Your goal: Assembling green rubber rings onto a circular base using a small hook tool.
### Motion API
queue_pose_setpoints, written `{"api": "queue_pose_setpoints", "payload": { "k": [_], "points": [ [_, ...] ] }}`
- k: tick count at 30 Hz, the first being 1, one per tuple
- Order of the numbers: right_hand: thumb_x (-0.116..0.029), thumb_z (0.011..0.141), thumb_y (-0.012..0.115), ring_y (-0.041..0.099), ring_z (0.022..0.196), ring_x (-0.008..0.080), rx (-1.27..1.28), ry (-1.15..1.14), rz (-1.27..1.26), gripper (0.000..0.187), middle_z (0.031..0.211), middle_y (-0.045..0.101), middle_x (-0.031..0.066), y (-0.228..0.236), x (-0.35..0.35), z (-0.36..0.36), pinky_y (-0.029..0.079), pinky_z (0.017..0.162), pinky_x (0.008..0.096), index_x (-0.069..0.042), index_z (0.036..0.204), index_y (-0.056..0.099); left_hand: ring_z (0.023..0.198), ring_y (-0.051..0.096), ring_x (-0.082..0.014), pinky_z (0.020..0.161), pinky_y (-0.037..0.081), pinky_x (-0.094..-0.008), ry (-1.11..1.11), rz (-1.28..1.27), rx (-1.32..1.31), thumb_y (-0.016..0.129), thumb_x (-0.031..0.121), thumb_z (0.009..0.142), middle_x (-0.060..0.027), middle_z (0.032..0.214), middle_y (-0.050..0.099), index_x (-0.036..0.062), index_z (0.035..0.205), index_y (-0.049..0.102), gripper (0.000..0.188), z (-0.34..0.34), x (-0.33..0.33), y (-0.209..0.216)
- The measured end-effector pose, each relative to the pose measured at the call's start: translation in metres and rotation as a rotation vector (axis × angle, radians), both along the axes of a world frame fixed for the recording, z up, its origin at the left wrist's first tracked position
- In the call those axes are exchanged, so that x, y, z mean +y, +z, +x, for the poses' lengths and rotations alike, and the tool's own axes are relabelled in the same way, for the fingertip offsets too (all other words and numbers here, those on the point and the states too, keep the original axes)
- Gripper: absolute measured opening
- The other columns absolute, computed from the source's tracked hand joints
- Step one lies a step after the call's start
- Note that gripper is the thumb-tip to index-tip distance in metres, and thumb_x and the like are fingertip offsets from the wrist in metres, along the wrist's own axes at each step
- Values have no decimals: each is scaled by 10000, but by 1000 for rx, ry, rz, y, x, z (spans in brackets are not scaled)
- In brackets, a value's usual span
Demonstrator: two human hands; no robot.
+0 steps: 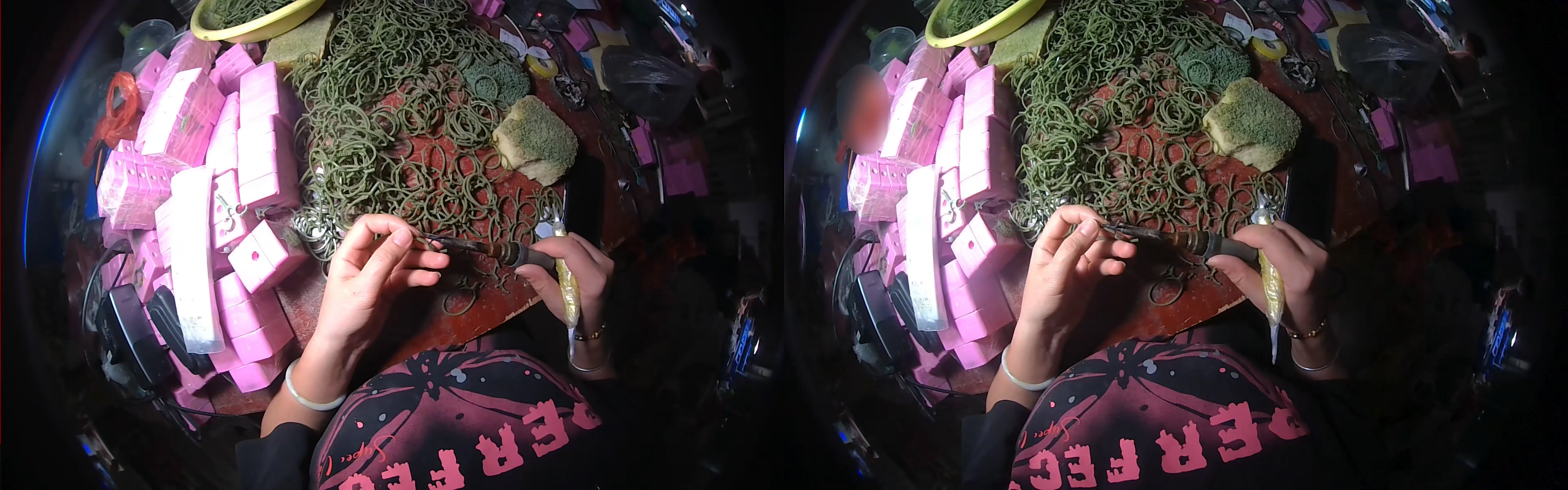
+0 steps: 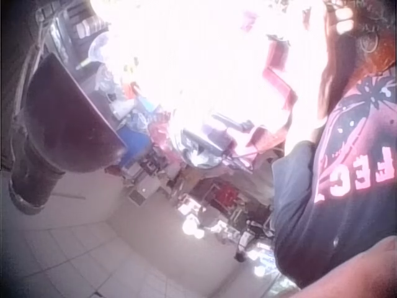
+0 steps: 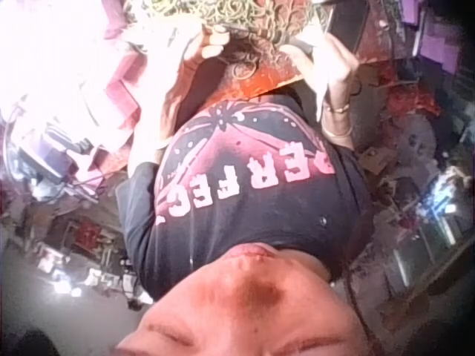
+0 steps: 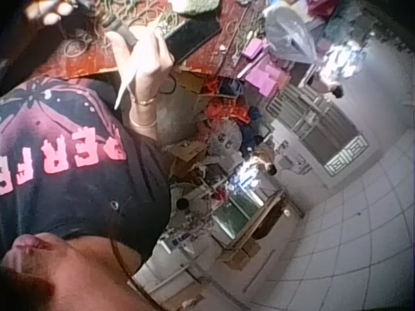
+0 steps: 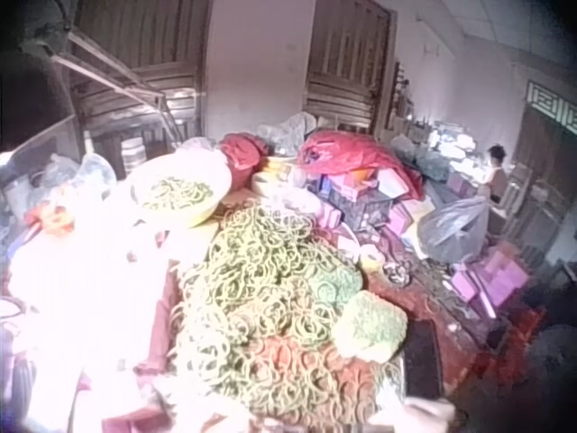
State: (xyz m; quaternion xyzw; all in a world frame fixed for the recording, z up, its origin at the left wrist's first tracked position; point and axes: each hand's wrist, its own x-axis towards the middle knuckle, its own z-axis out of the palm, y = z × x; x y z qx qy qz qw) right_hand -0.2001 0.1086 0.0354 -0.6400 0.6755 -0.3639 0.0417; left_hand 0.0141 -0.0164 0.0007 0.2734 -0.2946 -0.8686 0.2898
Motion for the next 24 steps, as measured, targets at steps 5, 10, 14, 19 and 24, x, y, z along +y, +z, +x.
{"api": "queue_pose_setpoints", "payload": {
  "k": [5,10,14,19,24],
  "points": [
    [-144,714,803,551,556,163,-26,-3,2,261,662,585,65,-2,0,2,418,501,266,1,815,610,884,669,-246,703,566,-295,1,6,-3,524,149,962,-143,949,623,36,1031,508,133,0,0,-1],
    [-149,714,804,550,556,163,-17,-2,1,264,660,581,63,-2,0,1,417,500,267,0,814,611,882,670,-247,699,566,-293,2,17,-7,522,152,963,-141,943,621,37,1035,506,136,0,0,-1],
    [-146,713,803,547,549,159,-27,-1,-1,261,651,574,59,-2,0,1,414,496,266,1,811,611,880,670,-246,699,566,-292,4,18,-2,522,156,963,-145,946,623,40,1034,507,137,-1,0,1],
    [-128,708,800,547,546,154,-36,1,-4,250,648,573,57,-3,0,0,412,493,262,0,808,610,838,660,-212,638,538,-253,27,33,-67,507,157,967,-36,784,551,67,1022,505,106,-4,1,7],
    [-116,708,798,548,547,151,-30,-7,4,240,648,575,54,-3,0,0,414,496,263,-3,806,611,840,661,-208,639,537,-251,36,47,-65,506,158,967,-52,813,572,69,1020,505,103,-3,1,7]
  ]
}}
